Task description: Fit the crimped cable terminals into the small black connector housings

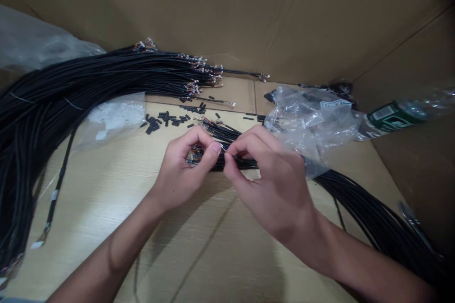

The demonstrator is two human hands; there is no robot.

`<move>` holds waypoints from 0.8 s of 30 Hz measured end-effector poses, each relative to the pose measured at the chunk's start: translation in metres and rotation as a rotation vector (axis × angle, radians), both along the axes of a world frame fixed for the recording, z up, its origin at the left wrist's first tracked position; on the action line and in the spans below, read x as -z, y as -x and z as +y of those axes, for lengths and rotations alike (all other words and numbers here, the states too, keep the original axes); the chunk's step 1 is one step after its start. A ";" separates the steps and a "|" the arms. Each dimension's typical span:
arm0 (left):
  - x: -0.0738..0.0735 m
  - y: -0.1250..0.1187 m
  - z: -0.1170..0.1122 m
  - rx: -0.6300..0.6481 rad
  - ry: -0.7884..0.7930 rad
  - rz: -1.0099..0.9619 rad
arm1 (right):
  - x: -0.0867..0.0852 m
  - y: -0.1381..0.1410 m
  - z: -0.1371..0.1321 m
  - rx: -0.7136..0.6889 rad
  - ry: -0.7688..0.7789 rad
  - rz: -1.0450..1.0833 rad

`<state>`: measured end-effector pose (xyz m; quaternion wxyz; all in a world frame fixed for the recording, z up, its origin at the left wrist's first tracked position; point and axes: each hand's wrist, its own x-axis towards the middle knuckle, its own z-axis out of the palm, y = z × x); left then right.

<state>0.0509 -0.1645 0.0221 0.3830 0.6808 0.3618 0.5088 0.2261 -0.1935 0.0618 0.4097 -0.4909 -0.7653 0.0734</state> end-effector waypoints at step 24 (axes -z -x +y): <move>-0.001 0.003 0.001 0.113 0.205 -0.060 | 0.009 0.000 0.000 -0.005 -0.316 -0.248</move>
